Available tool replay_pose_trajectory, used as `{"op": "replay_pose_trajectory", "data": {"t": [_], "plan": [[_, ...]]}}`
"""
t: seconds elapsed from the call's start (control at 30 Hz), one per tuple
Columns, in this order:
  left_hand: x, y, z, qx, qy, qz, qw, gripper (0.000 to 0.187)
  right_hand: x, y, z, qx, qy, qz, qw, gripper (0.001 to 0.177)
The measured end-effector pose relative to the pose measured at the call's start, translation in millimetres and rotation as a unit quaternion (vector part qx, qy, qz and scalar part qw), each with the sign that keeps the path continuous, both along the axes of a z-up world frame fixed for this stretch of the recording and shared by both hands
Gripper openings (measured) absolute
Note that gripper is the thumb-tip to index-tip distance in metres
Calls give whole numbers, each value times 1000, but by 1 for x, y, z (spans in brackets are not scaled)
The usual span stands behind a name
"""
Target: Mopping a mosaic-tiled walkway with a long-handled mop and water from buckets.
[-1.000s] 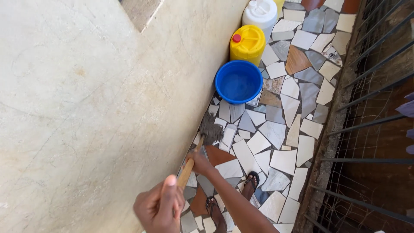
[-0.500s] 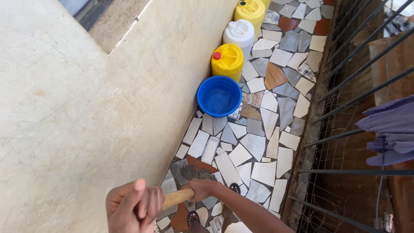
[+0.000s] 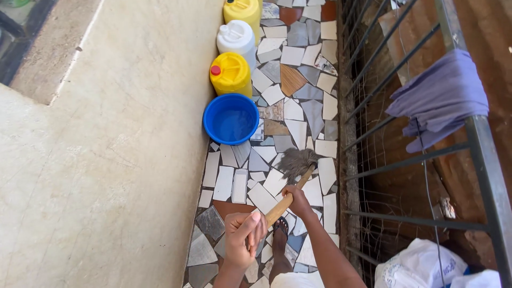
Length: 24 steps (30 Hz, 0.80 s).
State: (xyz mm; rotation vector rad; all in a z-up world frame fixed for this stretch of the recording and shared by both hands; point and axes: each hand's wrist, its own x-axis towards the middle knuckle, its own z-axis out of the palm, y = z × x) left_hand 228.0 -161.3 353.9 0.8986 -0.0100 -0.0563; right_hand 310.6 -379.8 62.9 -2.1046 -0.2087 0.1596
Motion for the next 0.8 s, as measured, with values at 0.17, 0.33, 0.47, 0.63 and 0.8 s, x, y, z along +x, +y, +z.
{"op": "replay_pose_trajectory", "data": {"t": [0.17,0.33,0.47,0.63,0.8], "plan": [[-37,65,-13,35,17,-50,998,58,-56,56,-17,-10,-33,-65,997,26],[-82,160,59,307,47,-241,920,63,-102,173,-20,46,-14,5,999,30],[-140,218,70,347,56,-155,923,60,-149,276,-9,90,-20,83,992,30],[-183,257,102,228,17,27,973,52,-213,341,30,130,15,142,981,22],[-189,268,125,246,-3,-5,969,43,-233,313,78,3,7,213,977,12]]}}
